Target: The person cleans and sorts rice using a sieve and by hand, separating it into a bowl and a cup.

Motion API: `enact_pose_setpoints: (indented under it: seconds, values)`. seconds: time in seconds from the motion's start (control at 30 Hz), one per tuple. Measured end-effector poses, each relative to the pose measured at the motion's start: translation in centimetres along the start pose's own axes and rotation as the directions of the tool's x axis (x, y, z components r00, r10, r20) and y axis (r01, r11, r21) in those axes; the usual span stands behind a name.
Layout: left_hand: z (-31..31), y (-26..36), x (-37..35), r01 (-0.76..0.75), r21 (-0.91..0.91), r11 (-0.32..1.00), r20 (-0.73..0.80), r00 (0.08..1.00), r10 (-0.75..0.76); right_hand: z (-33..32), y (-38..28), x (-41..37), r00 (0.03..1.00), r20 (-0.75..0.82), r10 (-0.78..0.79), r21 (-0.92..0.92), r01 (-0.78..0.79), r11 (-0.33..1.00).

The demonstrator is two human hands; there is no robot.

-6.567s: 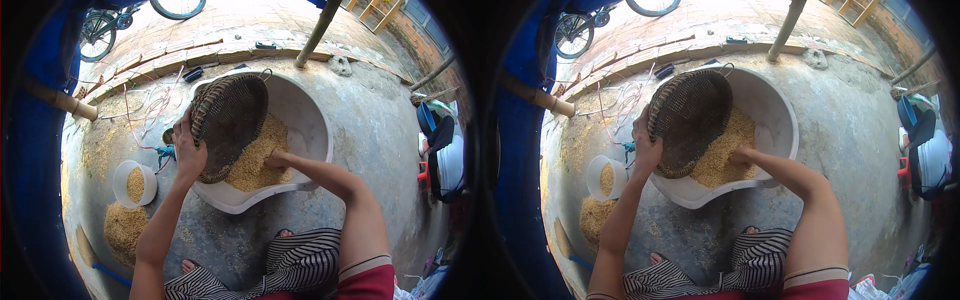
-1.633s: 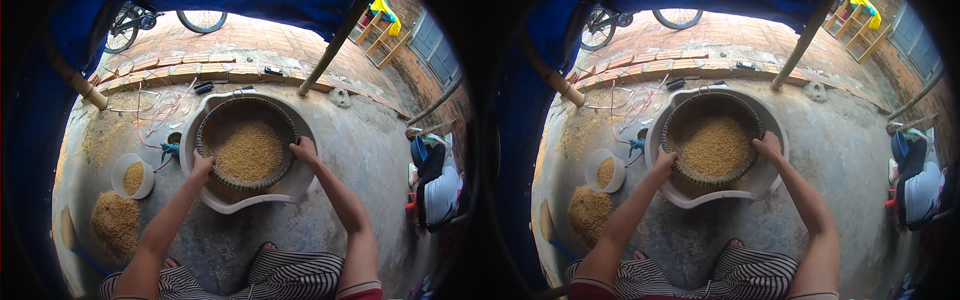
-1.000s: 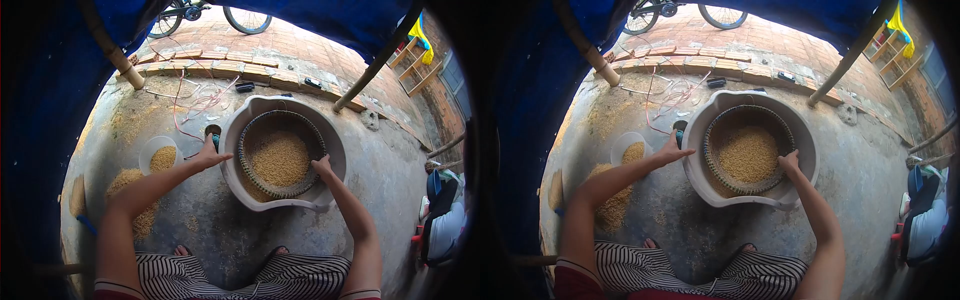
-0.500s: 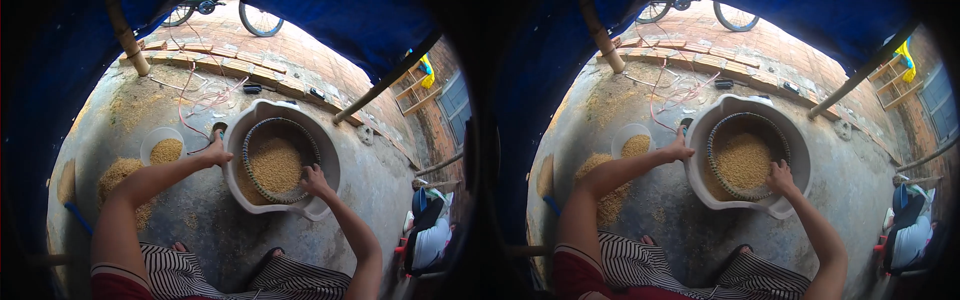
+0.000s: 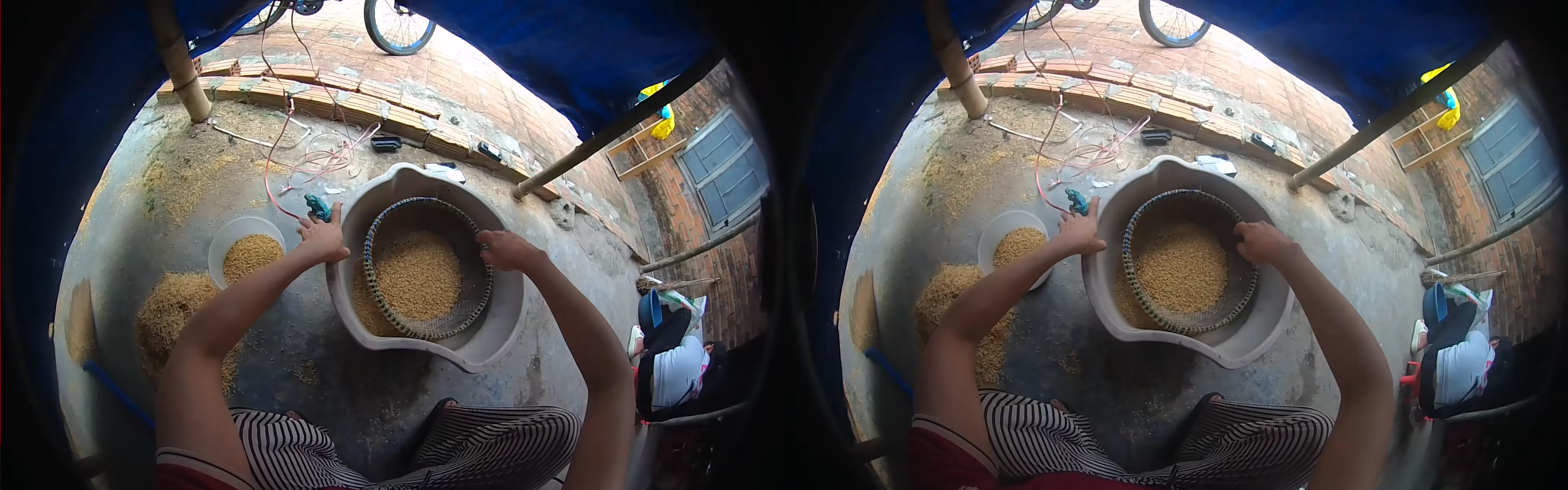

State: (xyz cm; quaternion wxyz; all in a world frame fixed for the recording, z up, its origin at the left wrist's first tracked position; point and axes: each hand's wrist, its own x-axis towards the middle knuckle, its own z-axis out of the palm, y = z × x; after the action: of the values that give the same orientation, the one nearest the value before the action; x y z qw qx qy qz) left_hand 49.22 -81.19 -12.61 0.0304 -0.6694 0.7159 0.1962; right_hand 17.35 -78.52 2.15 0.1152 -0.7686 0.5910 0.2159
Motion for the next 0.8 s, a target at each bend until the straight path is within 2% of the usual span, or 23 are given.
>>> enact_pose_setpoints:
  seconds: [0.03, 0.1, 0.17, 0.33, 0.43, 0.5, 0.57, 0.63, 0.67, 0.7, 0.77, 0.8]
  values:
    - [0.3, 0.4, -0.1, 0.058, 0.208, 0.976, -0.124, 0.992, -0.033, -0.9, -0.9, 0.3, 0.995, -0.095, -0.014, 0.022, 0.016, 1.000]
    - [-0.3, 0.3, 0.0, 0.052, 0.202, 0.978, -0.154, 0.988, -0.021, -2.6, -2.4, 1.4, 0.994, -0.110, -0.003, 0.032, 0.007, 0.999]
    - [-2.0, -0.3, 0.1, -0.036, -0.067, 0.997, 0.132, 0.990, 0.045, -2.8, -4.0, 1.8, 0.993, -0.115, -0.001, 0.050, 0.007, 0.999]
    - [-2.2, -0.1, -0.3, -0.103, -0.008, 0.995, 0.016, 0.995, 0.103, -2.5, -5.7, 2.3, 0.998, -0.053, -0.034, 0.101, 0.039, 0.994]
    - [-2.4, 0.0, -0.9, -0.098, 0.027, 0.995, -0.043, 0.994, 0.099, 0.2, -3.6, 3.0, 0.999, 0.013, -0.038, 0.057, 0.037, 0.998]
    - [-2.9, 0.7, -1.2, -0.052, 0.094, 0.994, -0.046, 0.997, 0.057, 2.2, -2.0, 3.0, 0.999, -0.038, -0.030, 0.042, 0.032, 0.999]
    - [-2.8, 1.5, -1.3, -0.010, 0.166, 0.986, -0.049, 0.999, 0.018, 4.2, 0.3, 3.2, 0.989, 0.138, 0.058, -0.087, -0.047, 0.995]
    - [-2.9, 2.5, -1.7, -0.160, 0.184, 0.970, -0.201, 0.960, 0.196, 6.7, 3.1, 3.8, 0.990, 0.122, 0.076, -0.066, -0.068, 0.995]
    - [-3.2, 3.0, -2.5, -0.297, 0.091, 0.950, -0.292, 0.904, 0.311, 8.0, 4.4, 4.2, 0.989, 0.114, 0.099, -0.055, -0.093, 0.994]
    - [-3.5, 3.9, -3.0, -0.296, 0.104, 0.950, -0.287, 0.905, 0.313, 8.1, 4.6, 3.8, 0.989, 0.111, 0.094, -0.042, -0.090, 0.995]
    - [-3.6, 5.9, -3.6, -0.330, 0.001, 0.944, -0.175, 0.929, 0.326, 7.6, 4.6, 2.4, 0.947, 0.262, 0.187, -0.007, -0.192, 0.981]
    - [-3.1, 6.3, -3.2, -0.329, -0.049, 0.943, -0.084, 0.942, 0.325, 9.4, 5.9, 3.0, 0.949, 0.259, 0.181, 0.009, -0.190, 0.982]
